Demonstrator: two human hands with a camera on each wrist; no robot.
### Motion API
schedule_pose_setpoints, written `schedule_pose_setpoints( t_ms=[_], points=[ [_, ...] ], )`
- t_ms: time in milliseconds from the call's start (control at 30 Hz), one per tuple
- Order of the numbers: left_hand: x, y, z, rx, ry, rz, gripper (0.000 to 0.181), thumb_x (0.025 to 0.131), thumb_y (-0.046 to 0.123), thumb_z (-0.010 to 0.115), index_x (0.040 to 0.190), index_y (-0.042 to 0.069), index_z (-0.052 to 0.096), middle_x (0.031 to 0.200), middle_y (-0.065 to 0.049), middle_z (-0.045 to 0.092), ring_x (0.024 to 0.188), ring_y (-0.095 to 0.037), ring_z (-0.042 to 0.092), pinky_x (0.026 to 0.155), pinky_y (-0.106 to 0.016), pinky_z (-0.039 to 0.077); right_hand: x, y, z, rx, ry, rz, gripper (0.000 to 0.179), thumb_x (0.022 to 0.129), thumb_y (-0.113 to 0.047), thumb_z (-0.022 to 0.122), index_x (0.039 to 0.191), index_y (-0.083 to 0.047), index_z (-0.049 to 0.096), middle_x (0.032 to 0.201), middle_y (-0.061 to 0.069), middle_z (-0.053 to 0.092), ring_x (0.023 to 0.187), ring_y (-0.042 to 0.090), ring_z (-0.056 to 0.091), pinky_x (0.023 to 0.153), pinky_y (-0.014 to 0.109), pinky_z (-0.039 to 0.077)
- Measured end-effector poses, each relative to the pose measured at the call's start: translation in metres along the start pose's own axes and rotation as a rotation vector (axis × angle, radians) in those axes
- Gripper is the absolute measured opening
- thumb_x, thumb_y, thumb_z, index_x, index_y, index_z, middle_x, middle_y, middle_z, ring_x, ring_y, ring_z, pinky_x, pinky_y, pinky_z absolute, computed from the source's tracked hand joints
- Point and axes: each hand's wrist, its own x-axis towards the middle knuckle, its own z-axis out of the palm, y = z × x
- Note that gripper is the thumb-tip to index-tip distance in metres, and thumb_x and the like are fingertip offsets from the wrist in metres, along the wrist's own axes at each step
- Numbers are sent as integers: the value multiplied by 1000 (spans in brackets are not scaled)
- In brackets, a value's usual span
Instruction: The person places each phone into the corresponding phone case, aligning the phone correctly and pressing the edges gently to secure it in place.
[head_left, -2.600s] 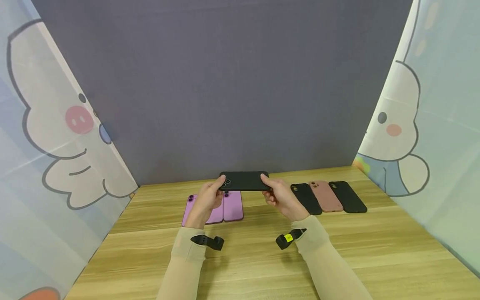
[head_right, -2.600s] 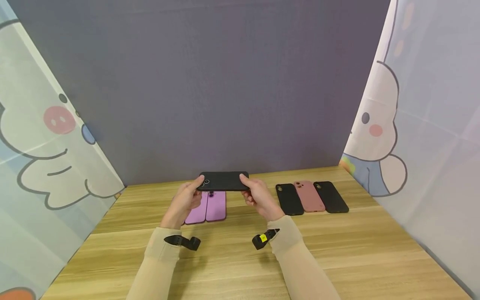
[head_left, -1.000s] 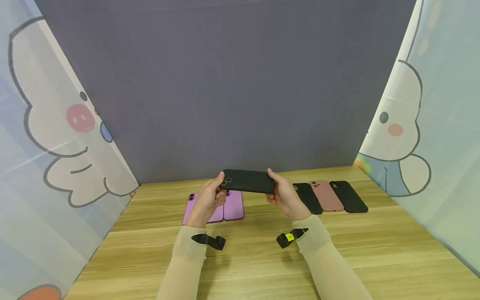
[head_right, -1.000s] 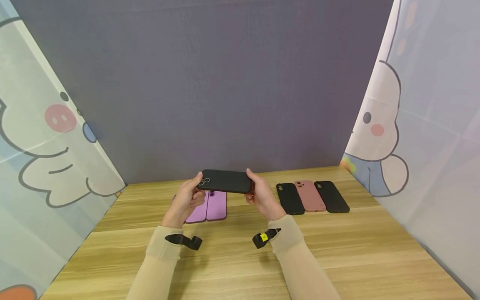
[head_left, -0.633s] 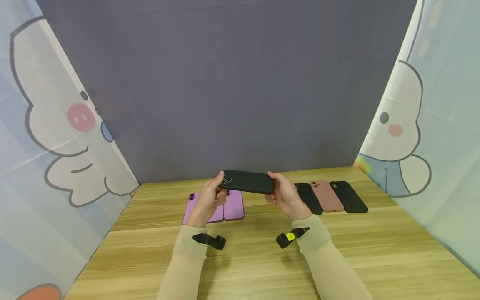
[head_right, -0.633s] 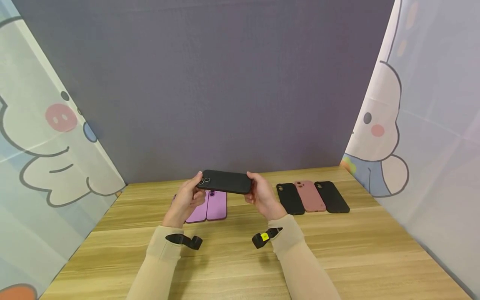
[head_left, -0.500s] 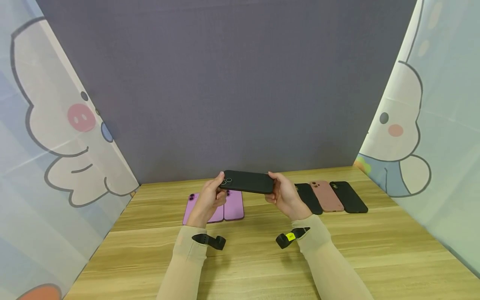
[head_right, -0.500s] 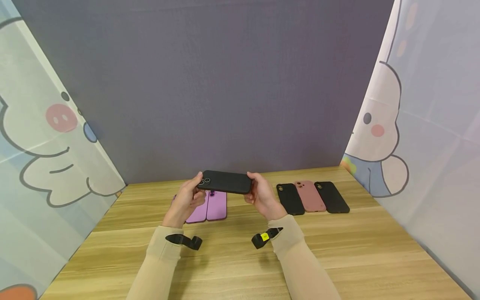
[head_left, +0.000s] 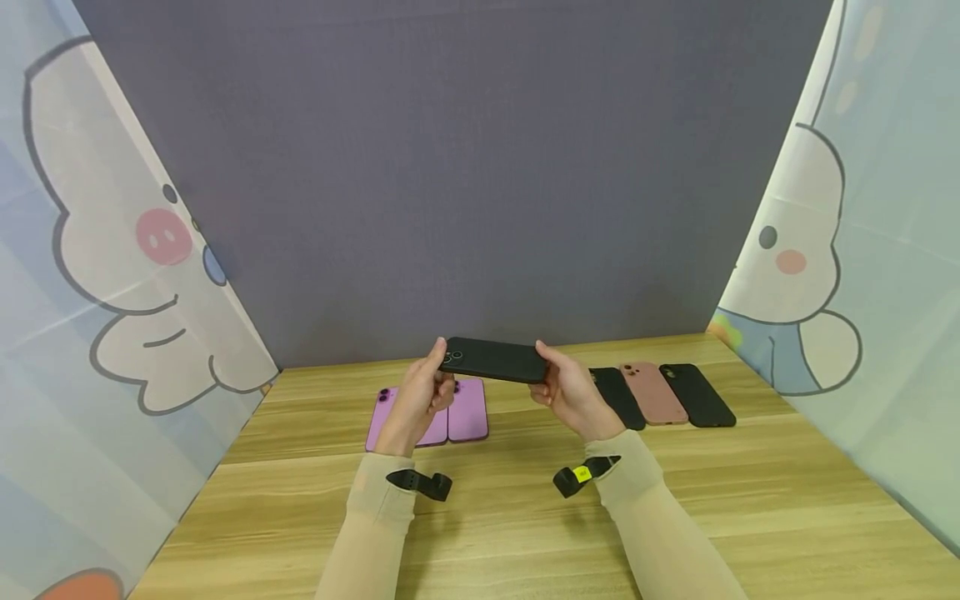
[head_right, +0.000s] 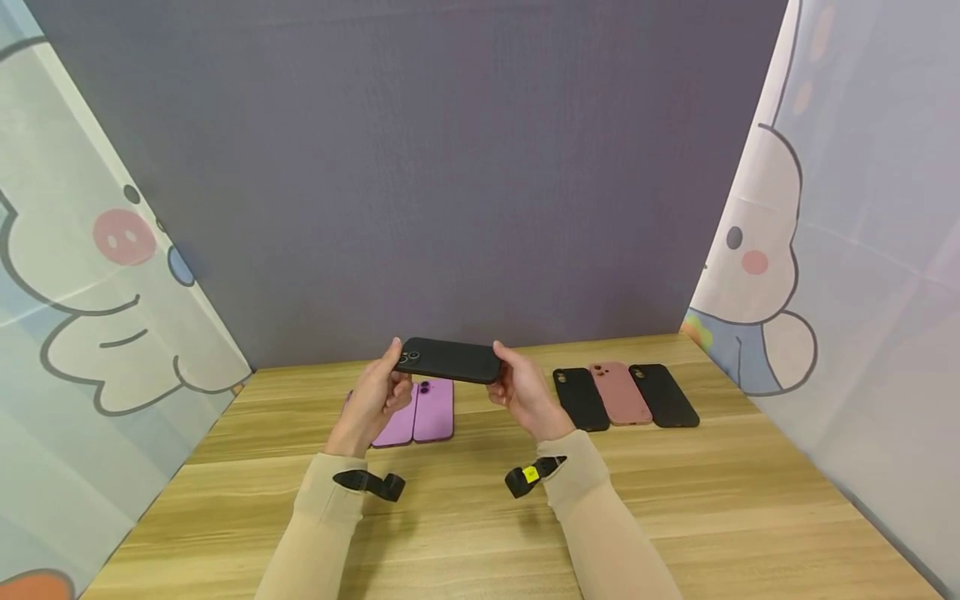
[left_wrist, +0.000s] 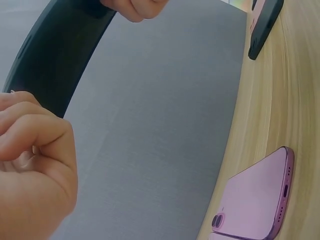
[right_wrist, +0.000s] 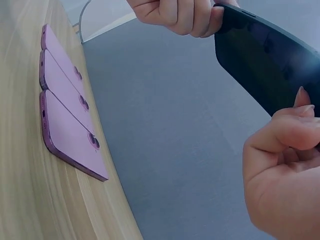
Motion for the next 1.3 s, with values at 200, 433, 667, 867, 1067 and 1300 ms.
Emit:
schedule_pose_setpoints(
  t_ms=[200,433,667,867,1067,1300],
  points=[
    [2,-5,4,15,-47,26,43,102,40,62,72,10,57,55,3,42,44,-5,31,44,-20,24,-1,0,1,-57,-16,-31,34,109,-36,49,82,-16,58,75,-1,54,56,12,35,54,24,32],
    [2,-11,9,12,-52,90,33,102,25,65,71,13,65,52,5,41,43,-5,28,44,-21,21,1,7,6,-78,-44,-55,38,108,-36,49,78,-16,61,69,1,54,56,13,36,53,24,33],
    [2,-8,12,-89,-49,130,35,102,19,64,67,13,64,51,6,41,41,-2,30,44,-20,21,3,8,8,-31,-70,-23,44,107,-31,48,69,-16,62,60,0,52,51,12,36,51,24,33],
    [3,-9,12,-127,-5,128,42,102,16,60,60,12,55,50,6,38,40,-4,29,45,-22,20,2,7,9,-31,-124,28,44,107,-26,45,68,-16,62,60,0,51,50,11,40,51,24,34],
    [4,-9,14,-159,32,131,38,100,15,60,63,11,56,49,6,37,40,-3,29,45,-21,21,2,8,10,-61,-166,47,40,108,-28,41,76,-17,63,61,0,49,50,11,41,51,25,34],
    [3,-9,14,-187,-7,107,39,99,13,59,61,12,52,49,6,37,39,-2,31,44,-20,21,1,8,11,-51,-122,50,24,106,-29,49,93,-17,65,65,0,52,51,12,39,52,24,34]
  ],
)
